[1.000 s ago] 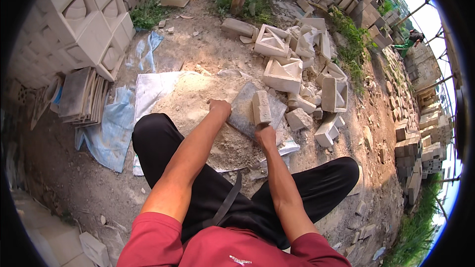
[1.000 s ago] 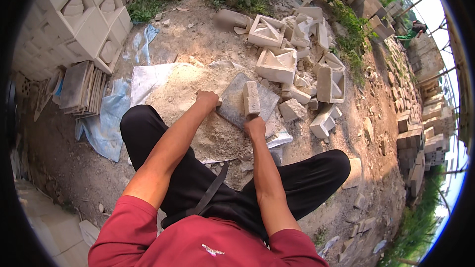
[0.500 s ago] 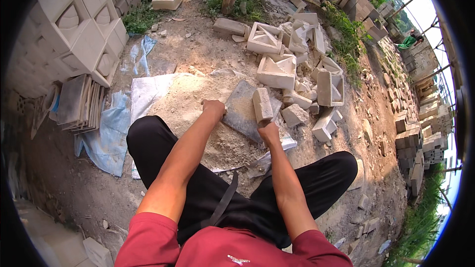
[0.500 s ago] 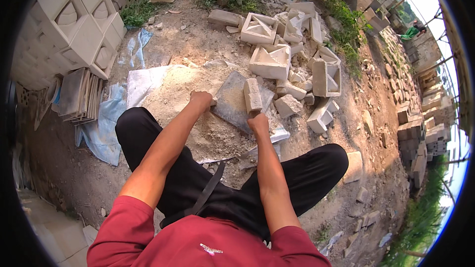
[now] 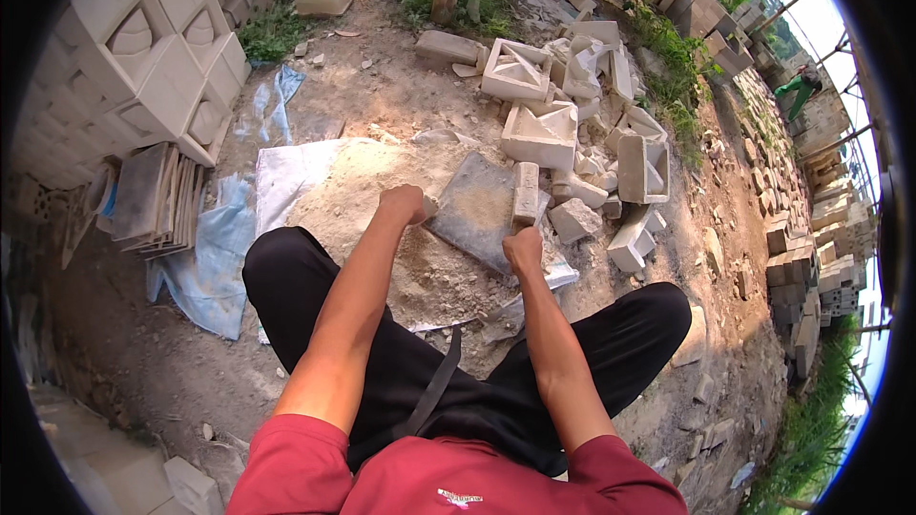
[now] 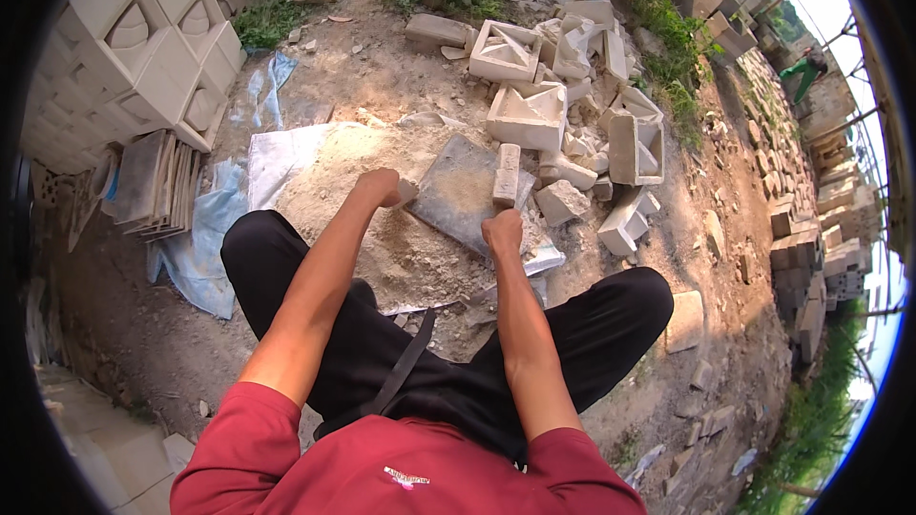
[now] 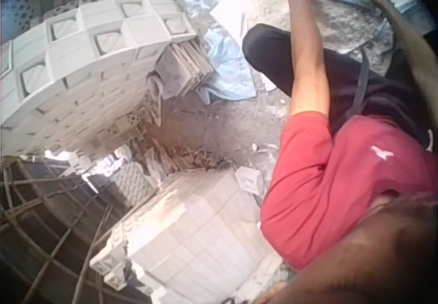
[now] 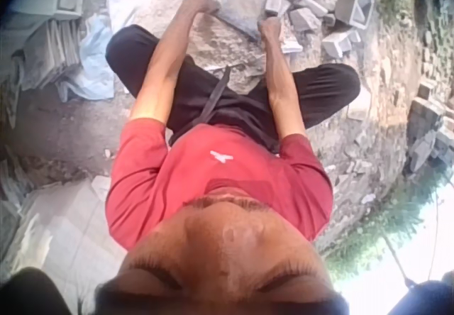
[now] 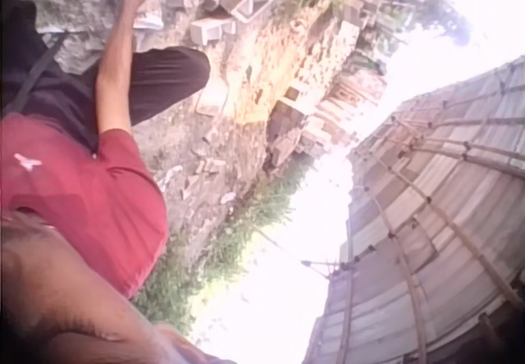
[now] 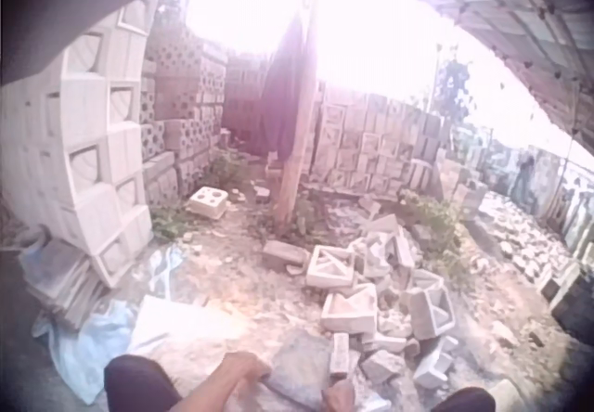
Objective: The person sits on the ground and strikes a concrete block against a stone tile to break pieces off the block.
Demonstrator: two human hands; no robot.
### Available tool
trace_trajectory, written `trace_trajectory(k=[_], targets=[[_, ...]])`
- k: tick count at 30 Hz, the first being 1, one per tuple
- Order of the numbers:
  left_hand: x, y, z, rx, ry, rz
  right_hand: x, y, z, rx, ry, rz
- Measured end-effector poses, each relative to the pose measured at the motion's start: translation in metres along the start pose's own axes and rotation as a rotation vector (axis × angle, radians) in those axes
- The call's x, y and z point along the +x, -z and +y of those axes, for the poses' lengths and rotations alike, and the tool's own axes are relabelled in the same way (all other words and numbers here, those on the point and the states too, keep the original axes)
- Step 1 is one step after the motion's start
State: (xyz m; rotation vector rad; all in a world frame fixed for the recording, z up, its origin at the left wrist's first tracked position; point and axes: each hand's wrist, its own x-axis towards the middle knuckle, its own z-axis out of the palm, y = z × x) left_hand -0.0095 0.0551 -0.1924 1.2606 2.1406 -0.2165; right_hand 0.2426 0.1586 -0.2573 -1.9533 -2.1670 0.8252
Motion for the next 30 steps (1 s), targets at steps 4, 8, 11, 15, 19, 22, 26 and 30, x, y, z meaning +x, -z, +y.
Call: trace_trajectory(k=[4,8,11,15,19,22,26,30], targets=[[0.000,0.003,-0.040,-0.211,0.232,0.134,-0.059,-0.033,-0.045,-0.086,0.229,-0.197],[-0.002,0.017,-0.050,-0.455,0.431,0.378,-0.065,-0.055,-0.055,0.122,0.292,-0.362],[-0.002,0.018,-0.055,-0.514,0.452,0.431,-0.066,-0.049,-0.054,0.216,0.253,-0.213],[0.003,0.016,-0.039,-0.498,0.382,0.392,-0.032,-0.003,-0.034,0.208,0.163,-0.033],[0.005,0.022,-0.024,-0.482,0.321,0.394,-0.002,0.023,0.005,0.054,-0.046,-0.046],[0.003,0.021,-0.029,-0.486,0.337,0.399,-0.028,0.003,0.013,0.066,-0.051,0.023],[0.002,0.022,-0.024,-0.496,0.317,0.366,-0.022,-0.011,0.016,0.011,0.119,-0.197],[-0.012,0.023,-0.022,-0.470,0.298,0.368,-0.016,-0.019,0.009,0.171,0.213,-0.038]])
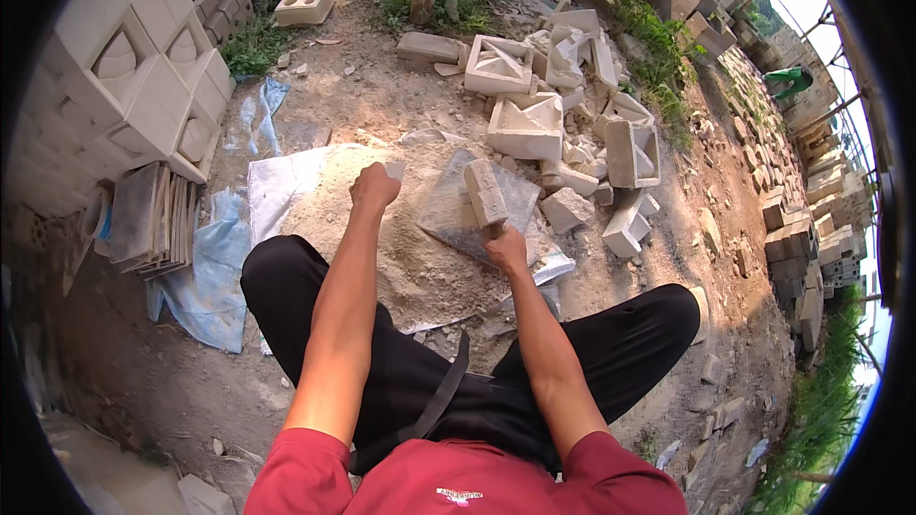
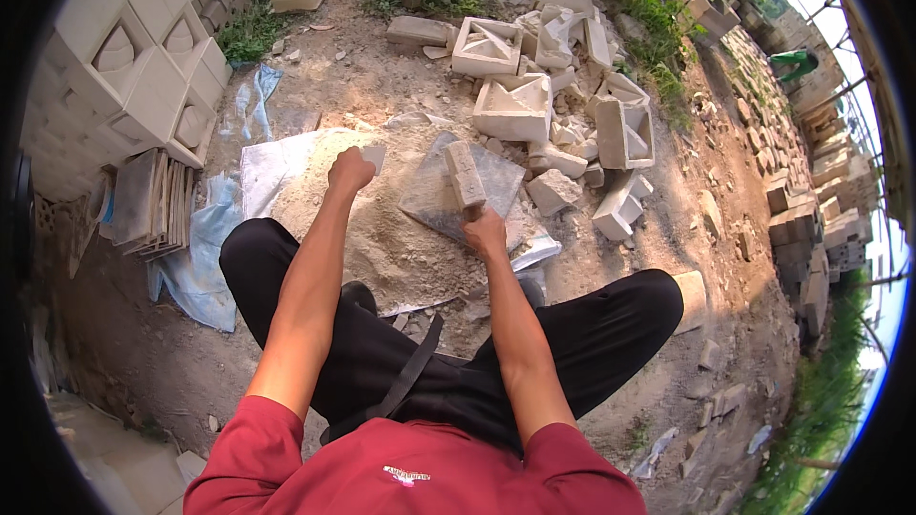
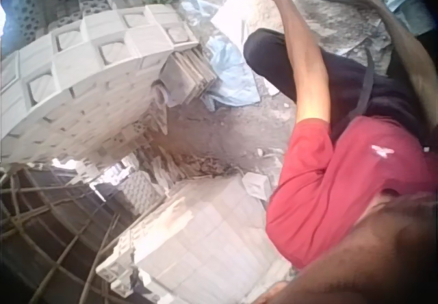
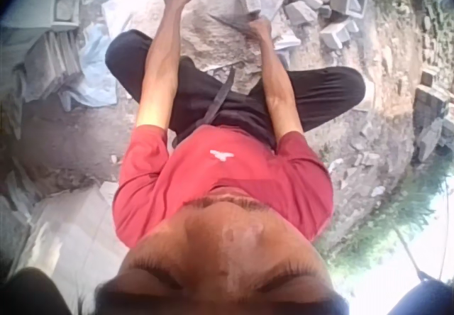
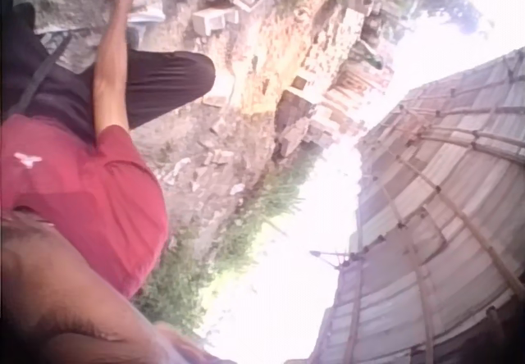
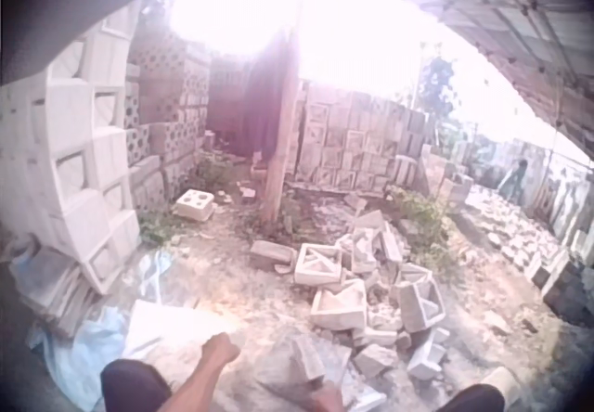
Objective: The person sits on the ground and strikes a concrete block against a stone tile to break pieces off the block.
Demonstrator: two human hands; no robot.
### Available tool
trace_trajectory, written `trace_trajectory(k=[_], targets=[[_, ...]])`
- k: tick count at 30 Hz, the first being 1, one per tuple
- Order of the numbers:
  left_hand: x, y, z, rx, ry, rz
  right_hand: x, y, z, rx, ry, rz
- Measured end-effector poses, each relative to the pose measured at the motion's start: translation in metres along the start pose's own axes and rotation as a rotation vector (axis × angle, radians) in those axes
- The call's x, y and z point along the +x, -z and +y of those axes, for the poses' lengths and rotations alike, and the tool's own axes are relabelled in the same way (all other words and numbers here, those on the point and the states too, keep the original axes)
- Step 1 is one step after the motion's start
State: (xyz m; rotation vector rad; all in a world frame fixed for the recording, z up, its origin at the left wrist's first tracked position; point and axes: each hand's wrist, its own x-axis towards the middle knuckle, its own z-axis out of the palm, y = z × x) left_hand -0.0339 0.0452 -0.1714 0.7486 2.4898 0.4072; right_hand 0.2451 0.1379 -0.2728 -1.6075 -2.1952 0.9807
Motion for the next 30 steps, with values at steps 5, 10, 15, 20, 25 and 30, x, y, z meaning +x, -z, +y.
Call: trace_trajectory(k=[5,10,15,20,25,30], targets=[[-0.007,-0.002,0.013,0.054,-0.130,-0.012,0.076,0.025,0.074,0.079,-0.178,0.256],[-0.007,0.002,-0.009,0.161,-0.157,-0.065,0.104,0.027,0.083,0.506,-0.309,0.139],[-0.007,-0.001,-0.025,0.201,-0.111,-0.018,0.093,0.010,0.060,0.532,-0.187,-0.051],[-0.007,-0.005,0.003,0.188,-0.148,-0.021,0.106,0.038,0.072,0.598,0.050,0.103],[-0.006,-0.003,-0.001,0.200,-0.105,-0.047,0.061,0.074,-0.026,0.337,0.106,0.339],[-0.012,-0.016,0.016,0.164,-0.178,-0.052,0.009,0.111,-0.097,0.303,0.389,0.534]])
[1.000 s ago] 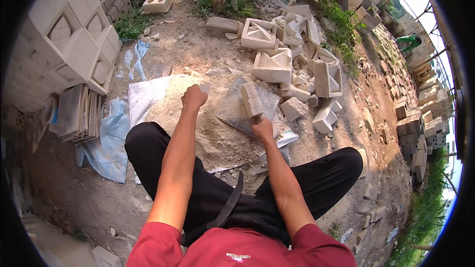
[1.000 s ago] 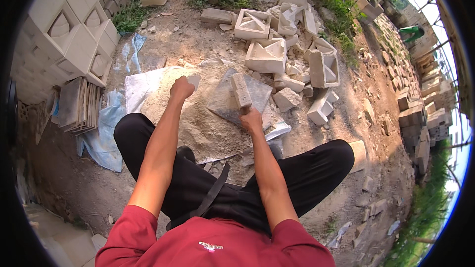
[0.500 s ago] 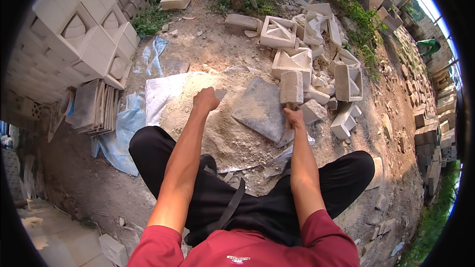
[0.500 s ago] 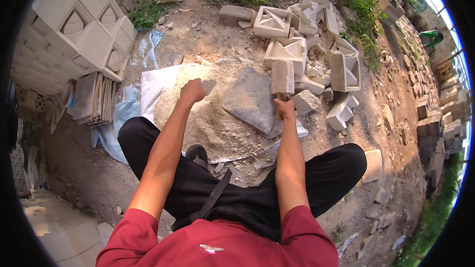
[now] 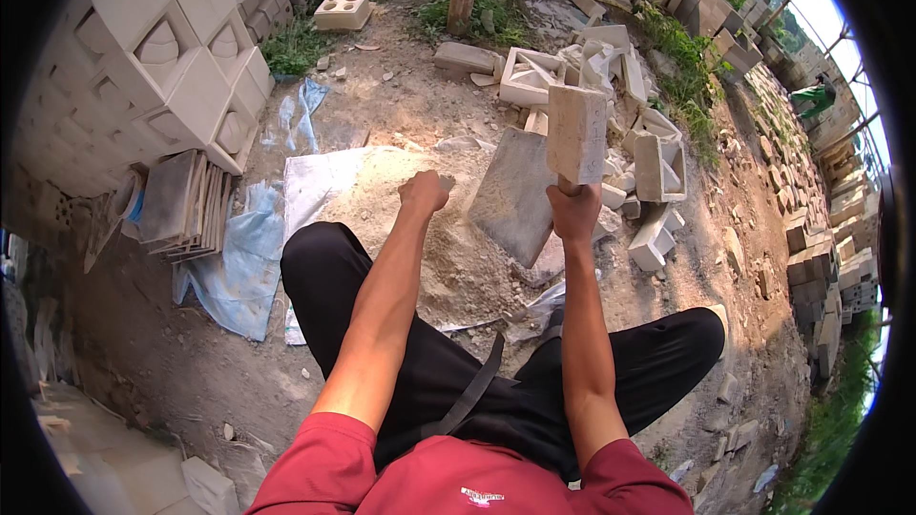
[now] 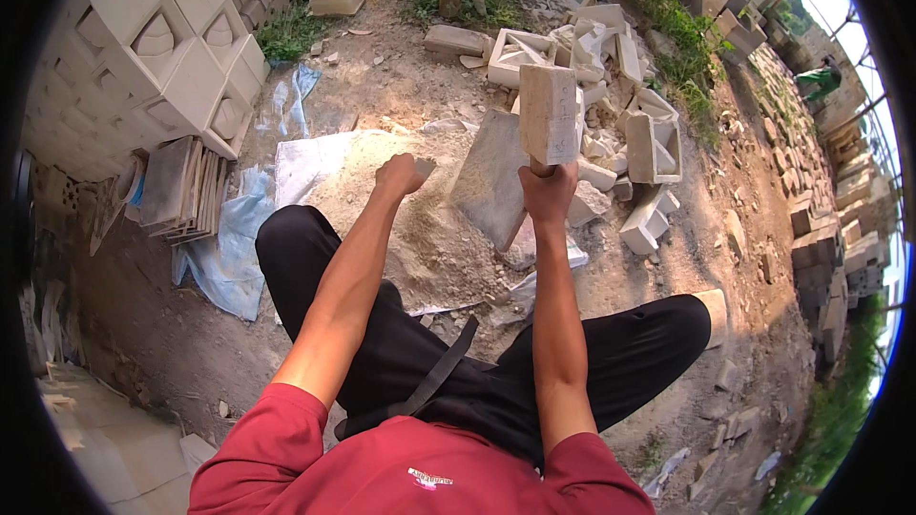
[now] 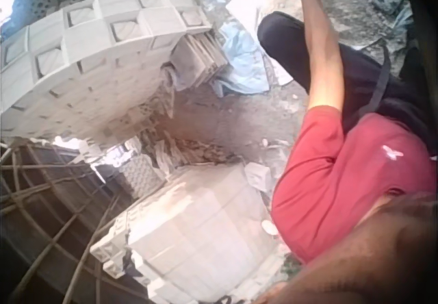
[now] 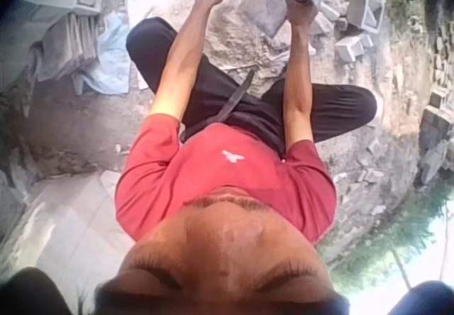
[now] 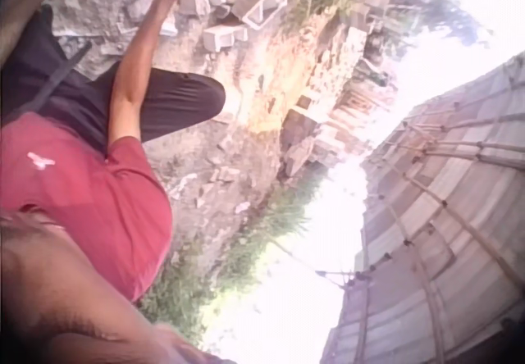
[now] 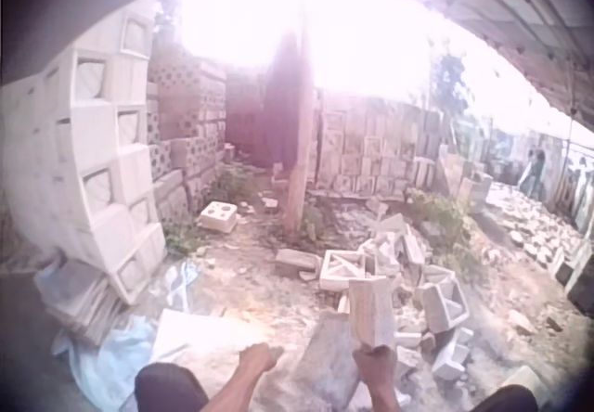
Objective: The person sits on the ground and strikes a concrete block against a stone tile to break pieces off the block.
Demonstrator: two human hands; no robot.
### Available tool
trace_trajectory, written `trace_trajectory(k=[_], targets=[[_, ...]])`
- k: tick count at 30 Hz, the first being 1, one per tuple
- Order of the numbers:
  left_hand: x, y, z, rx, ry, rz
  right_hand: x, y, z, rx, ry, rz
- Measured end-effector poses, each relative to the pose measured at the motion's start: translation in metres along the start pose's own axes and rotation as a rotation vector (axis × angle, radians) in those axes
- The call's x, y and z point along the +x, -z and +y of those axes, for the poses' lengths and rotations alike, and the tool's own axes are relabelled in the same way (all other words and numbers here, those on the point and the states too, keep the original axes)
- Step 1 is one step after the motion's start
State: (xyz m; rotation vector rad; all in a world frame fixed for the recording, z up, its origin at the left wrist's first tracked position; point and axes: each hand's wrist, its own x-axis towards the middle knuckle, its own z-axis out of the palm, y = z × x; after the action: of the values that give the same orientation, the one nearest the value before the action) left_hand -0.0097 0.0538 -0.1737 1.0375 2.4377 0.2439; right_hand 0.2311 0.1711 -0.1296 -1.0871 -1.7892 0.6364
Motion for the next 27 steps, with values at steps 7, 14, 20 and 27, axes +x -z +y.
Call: trace_trajectory(k=[7,14,20,27], targets=[[-0.005,0.007,-0.005,-0.012,0.051,-0.021,-0.007,-0.003,-0.046,-0.328,0.145,-0.089],[-0.009,0.008,-0.017,0.015,0.050,-0.014,-0.004,0.007,-0.024,-0.395,0.205,-0.144],[-0.014,0.018,-0.002,0.033,0.028,-0.027,-0.025,0.004,-0.036,-0.235,0.240,-0.102],[-0.035,0.021,0.020,0.097,-0.073,-0.019,-0.025,0.020,-0.036,-0.380,-0.031,-0.159]])
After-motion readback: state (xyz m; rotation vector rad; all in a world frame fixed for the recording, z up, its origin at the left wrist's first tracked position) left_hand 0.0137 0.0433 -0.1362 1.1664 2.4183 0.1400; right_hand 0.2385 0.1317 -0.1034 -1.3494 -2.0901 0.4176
